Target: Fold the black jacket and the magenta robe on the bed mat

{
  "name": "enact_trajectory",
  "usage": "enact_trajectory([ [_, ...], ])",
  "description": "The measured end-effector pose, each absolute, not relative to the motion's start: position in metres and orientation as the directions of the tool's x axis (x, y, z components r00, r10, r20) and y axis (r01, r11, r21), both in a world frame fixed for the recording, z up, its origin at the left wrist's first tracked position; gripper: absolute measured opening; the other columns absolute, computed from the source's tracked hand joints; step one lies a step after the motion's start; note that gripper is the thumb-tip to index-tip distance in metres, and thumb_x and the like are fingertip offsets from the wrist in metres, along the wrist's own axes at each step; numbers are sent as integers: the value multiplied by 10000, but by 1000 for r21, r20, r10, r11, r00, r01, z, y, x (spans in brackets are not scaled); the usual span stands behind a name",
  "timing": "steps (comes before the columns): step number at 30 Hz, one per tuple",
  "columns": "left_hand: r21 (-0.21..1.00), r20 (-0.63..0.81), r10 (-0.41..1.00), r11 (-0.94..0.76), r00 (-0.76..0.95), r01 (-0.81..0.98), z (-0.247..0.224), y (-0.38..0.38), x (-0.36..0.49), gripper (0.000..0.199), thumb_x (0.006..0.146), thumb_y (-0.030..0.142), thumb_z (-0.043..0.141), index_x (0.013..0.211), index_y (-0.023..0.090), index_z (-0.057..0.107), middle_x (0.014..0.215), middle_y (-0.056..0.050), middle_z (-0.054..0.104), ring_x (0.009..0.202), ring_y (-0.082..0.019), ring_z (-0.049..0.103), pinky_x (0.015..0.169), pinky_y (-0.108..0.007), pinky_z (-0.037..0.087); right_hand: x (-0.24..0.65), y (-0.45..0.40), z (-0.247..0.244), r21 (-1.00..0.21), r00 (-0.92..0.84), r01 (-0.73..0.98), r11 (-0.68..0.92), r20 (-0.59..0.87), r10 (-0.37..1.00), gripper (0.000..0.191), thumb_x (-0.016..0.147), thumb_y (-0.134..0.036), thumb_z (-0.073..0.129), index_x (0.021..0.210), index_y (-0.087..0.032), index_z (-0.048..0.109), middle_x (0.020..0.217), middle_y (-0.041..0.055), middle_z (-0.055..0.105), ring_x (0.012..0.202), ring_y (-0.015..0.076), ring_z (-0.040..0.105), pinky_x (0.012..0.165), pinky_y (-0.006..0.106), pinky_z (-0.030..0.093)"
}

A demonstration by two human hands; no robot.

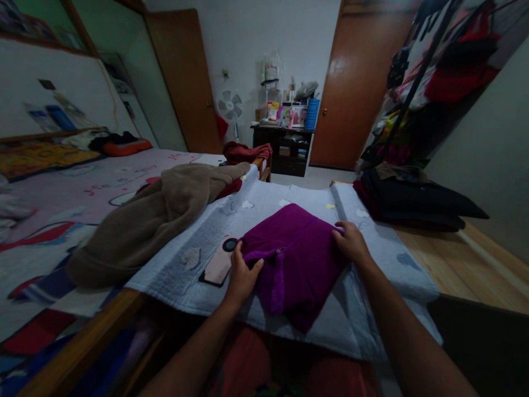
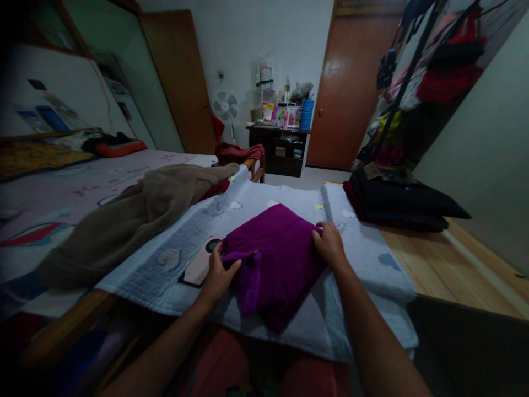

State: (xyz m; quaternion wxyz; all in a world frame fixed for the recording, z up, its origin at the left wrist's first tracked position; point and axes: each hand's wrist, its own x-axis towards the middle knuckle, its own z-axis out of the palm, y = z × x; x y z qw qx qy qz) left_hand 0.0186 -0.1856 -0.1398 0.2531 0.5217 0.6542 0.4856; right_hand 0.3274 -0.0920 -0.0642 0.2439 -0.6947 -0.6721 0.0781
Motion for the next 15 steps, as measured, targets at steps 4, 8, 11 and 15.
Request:
enact_trajectory([
  [4, 992, -25, 935, 67, -355, 105, -141, -191, 22, 732, 807, 309, 652, 1406, 211, 243, 1398, -136, 483, 1258, -236, 511, 1048, -385, 430, 322, -58, -62, -424, -27, 903, 66, 95, 995, 327, 900, -312, 494, 1141, -148, 643, 1158, 105, 664, 1064, 211, 596, 930, 276, 411],
  [8, 982, -140, 930, 85, -341, -171, -137, -199, 26, 614, 819, 305, 638, 1359, 227, 356, 1327, -109, 580, 1151, -223, 605, 979, -374, 498, 319, -22, -58, -429, -50, 903, -4, -115, 992, 350, 926, -375, 487, 1055, -121, 690, 1089, 138, 695, 1024, 229, 624, 886, 278, 423],
  [11, 946, -174, 959, 99, -224, -310, -132, -203, 28, 534, 802, 340, 631, 1295, 212, 473, 1279, -83, 628, 1152, -233, 610, 984, -384, 505, 317, -1, -58, -443, -11, 894, -65, -166, 986, 382, 910, -413, 517, 984, -98, 720, 1063, 166, 700, 1026, 259, 633, 901, 305, 429],
  [15, 858, -280, 955, 204, -98, -471, -127, -200, 26, 423, 739, 333, 672, 1138, 204, 610, 1152, -73, 700, 1101, -266, 642, 979, -435, 513, 318, 11, -64, -492, 13, 857, -155, -279, 960, 457, 863, -525, 550, 930, -117, 743, 928, 139, 730, 865, 266, 675, 809, 351, 494],
])
